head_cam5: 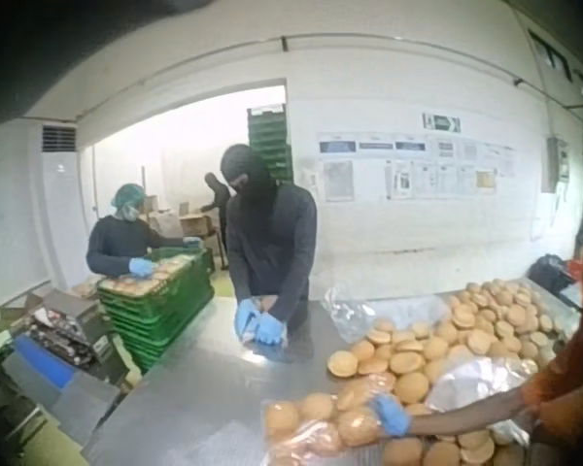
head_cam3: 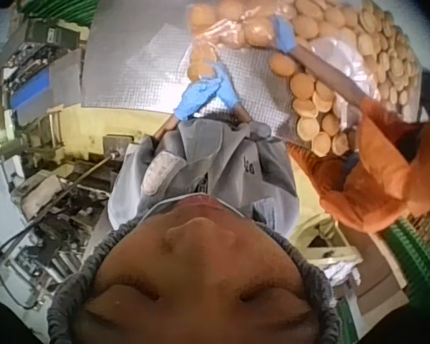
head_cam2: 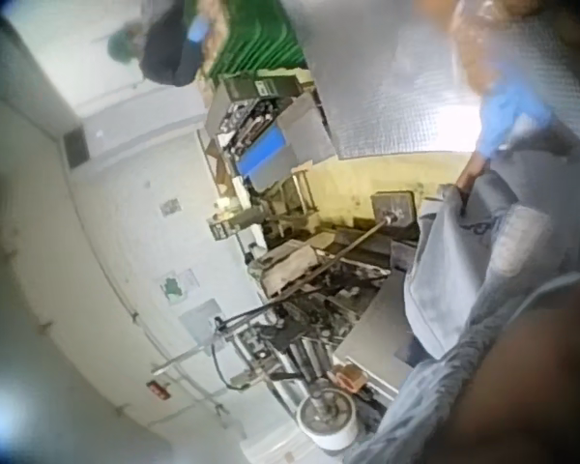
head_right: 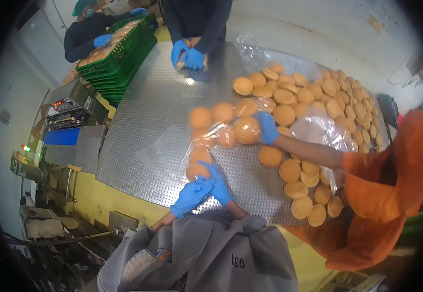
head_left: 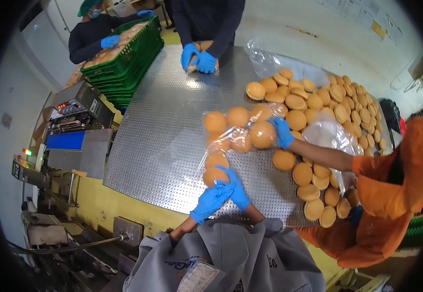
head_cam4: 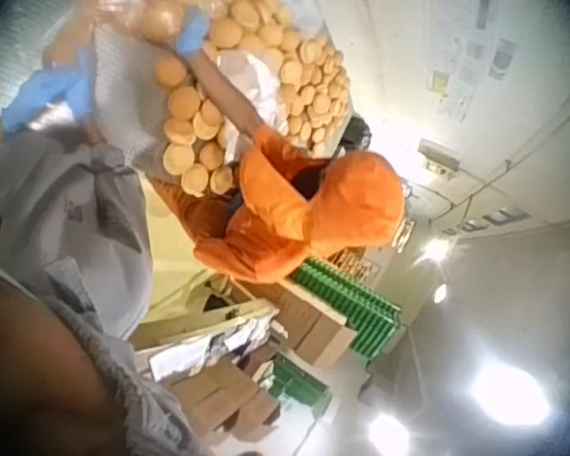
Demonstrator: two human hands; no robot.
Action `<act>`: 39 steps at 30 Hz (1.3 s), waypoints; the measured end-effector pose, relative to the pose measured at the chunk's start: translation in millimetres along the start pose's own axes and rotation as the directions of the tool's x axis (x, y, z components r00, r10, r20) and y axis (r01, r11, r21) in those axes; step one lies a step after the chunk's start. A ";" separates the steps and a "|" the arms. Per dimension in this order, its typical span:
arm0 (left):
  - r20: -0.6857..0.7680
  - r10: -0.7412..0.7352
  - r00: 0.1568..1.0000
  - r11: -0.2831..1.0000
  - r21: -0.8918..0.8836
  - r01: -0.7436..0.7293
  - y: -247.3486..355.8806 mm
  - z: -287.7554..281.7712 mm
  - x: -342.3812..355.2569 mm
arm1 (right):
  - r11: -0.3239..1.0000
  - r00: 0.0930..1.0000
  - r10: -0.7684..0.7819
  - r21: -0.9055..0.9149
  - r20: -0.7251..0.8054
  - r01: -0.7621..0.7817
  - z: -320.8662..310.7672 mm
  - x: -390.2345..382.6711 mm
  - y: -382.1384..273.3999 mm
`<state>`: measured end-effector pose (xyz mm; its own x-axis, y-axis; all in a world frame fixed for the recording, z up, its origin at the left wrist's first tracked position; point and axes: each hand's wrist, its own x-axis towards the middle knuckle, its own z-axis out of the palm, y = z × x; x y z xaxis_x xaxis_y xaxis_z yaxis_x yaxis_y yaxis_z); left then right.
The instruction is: The person places round buns into clear plastic bags on a metal table, then feeds the bags into a continuous band sealer. The sealed packages are removed from the machine and placed into a cardboard box. The process is repeated continuously with other workers visible in the background.
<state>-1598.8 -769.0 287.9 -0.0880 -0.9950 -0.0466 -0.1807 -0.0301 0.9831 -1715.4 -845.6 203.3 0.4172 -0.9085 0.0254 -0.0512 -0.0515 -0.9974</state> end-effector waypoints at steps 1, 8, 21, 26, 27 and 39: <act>0.018 -0.064 0.998 0.989 -0.134 0.066 -8.1 2.8 -4.7 | 0.977 0.995 0.100 0.189 -0.028 -0.093 4.1 3.9 1.5; 0.201 -0.243 0.949 0.837 -0.451 0.310 14.4 -2.0 -11.8 | 0.835 0.922 -0.309 -0.397 0.234 0.381 7.5 25.8 -31.1; 0.484 -0.269 0.833 0.820 -0.338 0.462 40.0 2.7 -3.7 | 0.985 0.998 -0.058 -0.163 -0.027 0.053 -14.4 18.9 -46.1; 0.620 -0.038 0.783 0.894 -0.330 0.305 49.0 35.3 8.7 | 0.969 0.985 -0.053 -0.247 -0.167 0.011 -45.0 17.7 -48.6; 0.619 0.083 0.781 0.903 -0.378 0.203 44.8 42.4 9.0 | 0.956 0.982 -0.055 -0.295 -0.181 -0.001 -56.2 18.7 -40.3; 0.708 -0.174 0.684 0.960 -0.031 0.277 66.2 73.5 37.1 | 0.929 0.701 0.358 0.307 -0.616 -0.205 -86.3 -64.5 26.2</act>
<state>-1686.0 -800.9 338.3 -0.7225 -0.6081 -0.3289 -0.1673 -0.3078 0.9366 -1821.9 -824.1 181.4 -0.2850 -0.9112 -0.2975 0.1456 0.2656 -0.9530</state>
